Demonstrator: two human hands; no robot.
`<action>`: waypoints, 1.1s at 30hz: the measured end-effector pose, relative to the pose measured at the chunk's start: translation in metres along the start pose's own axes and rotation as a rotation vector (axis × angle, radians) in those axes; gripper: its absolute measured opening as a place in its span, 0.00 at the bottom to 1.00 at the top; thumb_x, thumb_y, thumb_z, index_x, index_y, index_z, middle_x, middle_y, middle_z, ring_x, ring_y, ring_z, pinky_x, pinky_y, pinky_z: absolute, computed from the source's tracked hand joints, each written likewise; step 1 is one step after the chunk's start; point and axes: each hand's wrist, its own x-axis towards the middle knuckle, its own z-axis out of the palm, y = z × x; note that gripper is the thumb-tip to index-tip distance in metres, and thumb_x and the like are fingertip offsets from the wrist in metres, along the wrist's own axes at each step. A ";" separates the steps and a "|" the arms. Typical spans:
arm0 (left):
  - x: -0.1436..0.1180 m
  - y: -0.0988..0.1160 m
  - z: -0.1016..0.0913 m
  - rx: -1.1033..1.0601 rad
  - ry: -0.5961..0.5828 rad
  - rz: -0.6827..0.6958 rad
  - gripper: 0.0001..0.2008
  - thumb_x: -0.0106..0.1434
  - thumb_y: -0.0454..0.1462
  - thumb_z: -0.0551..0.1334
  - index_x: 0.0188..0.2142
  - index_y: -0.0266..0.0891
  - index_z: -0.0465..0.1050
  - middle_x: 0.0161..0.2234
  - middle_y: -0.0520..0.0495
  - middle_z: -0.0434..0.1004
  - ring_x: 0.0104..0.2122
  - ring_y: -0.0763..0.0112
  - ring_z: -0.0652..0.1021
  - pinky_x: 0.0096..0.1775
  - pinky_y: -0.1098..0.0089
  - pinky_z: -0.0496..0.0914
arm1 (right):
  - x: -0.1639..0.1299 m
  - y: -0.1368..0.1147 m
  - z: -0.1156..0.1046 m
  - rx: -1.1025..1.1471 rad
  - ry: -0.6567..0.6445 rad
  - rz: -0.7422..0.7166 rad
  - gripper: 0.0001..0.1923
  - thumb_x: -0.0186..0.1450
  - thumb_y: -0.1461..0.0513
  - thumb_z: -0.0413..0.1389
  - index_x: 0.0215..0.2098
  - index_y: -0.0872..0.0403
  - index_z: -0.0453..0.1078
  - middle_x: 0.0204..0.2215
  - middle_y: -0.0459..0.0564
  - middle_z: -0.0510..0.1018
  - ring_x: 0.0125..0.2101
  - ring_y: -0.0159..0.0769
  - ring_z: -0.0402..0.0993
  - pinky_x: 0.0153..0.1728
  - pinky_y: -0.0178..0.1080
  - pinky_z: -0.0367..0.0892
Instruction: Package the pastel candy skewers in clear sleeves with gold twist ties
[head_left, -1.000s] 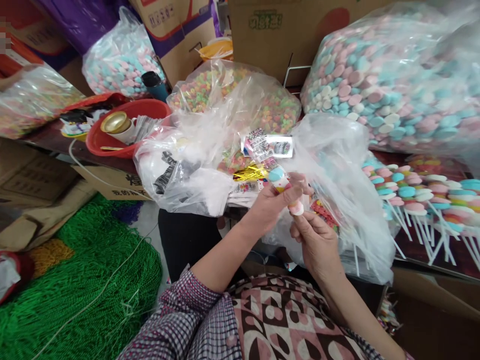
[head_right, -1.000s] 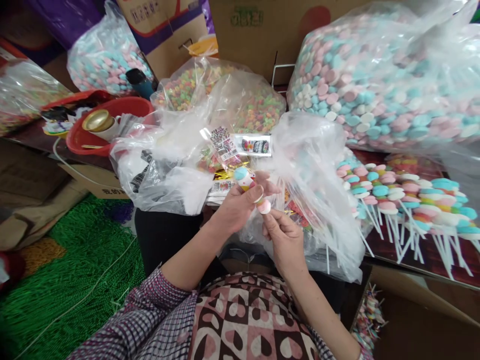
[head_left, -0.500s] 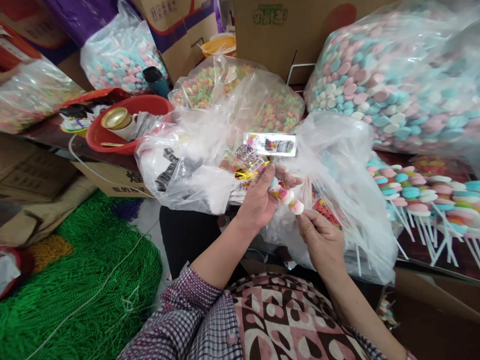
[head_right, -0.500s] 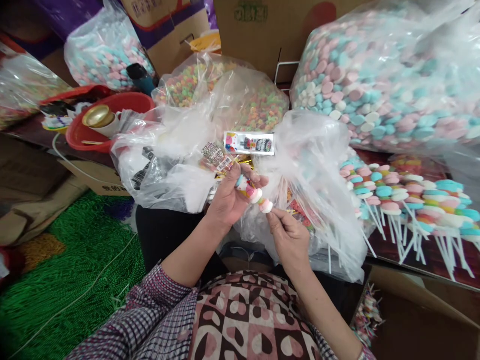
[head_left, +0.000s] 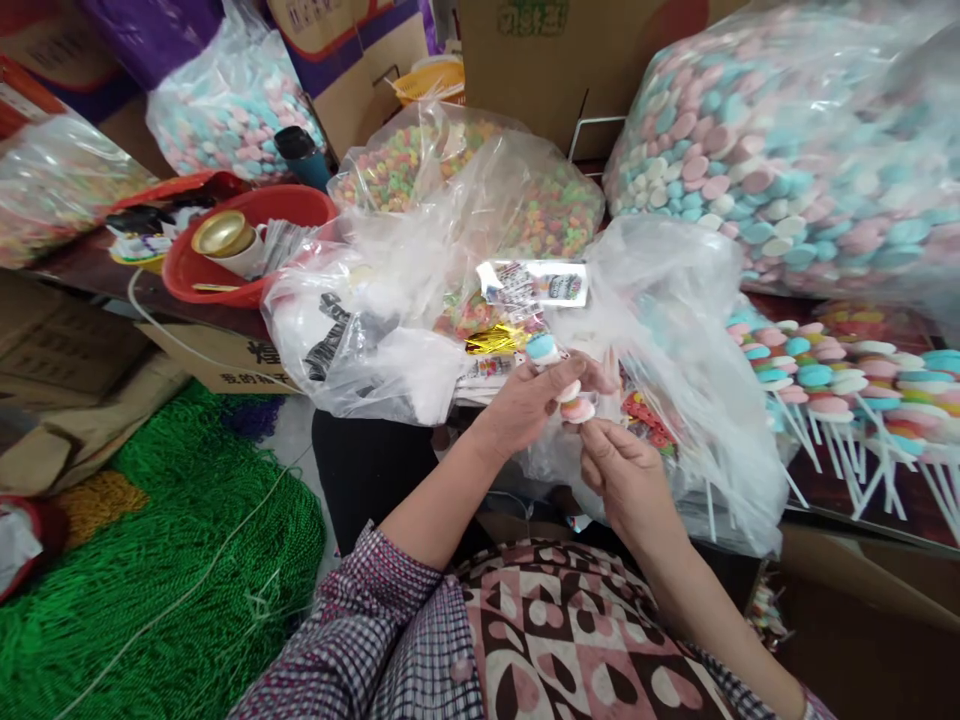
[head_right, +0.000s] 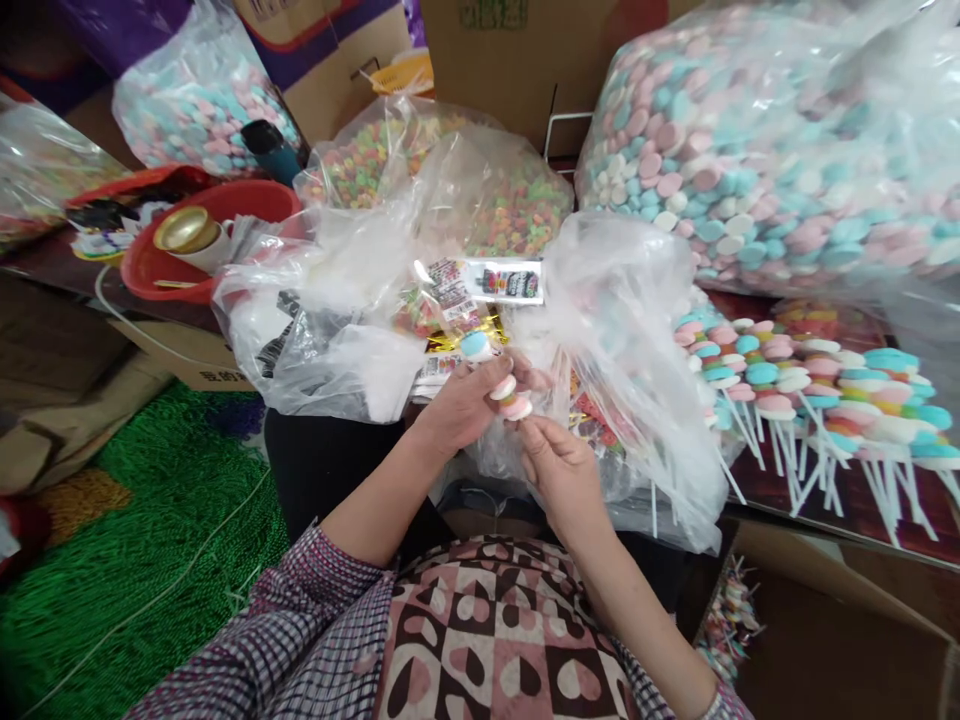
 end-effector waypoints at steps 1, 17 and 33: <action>0.000 0.002 0.000 0.011 0.009 0.013 0.14 0.56 0.47 0.71 0.34 0.39 0.77 0.34 0.45 0.81 0.39 0.66 0.81 0.36 0.71 0.71 | 0.001 0.003 -0.002 -0.049 0.067 -0.076 0.17 0.60 0.49 0.64 0.37 0.54 0.78 0.13 0.36 0.58 0.15 0.25 0.49 0.17 0.32 0.43; 0.010 0.016 -0.009 -0.409 0.318 0.137 0.07 0.66 0.39 0.60 0.32 0.40 0.72 0.28 0.53 0.78 0.34 0.69 0.82 0.48 0.60 0.74 | 0.003 0.001 -0.021 -0.625 0.286 -0.435 0.12 0.64 0.52 0.60 0.32 0.52 0.77 0.21 0.45 0.72 0.24 0.32 0.64 0.26 0.36 0.60; 0.006 0.012 0.004 -0.268 0.242 0.209 0.04 0.66 0.39 0.62 0.38 0.43 0.73 0.31 0.53 0.81 0.32 0.71 0.82 0.45 0.65 0.75 | 0.002 0.002 -0.014 -0.034 0.042 -0.092 0.14 0.59 0.52 0.67 0.33 0.54 0.74 0.15 0.37 0.59 0.16 0.23 0.50 0.18 0.31 0.47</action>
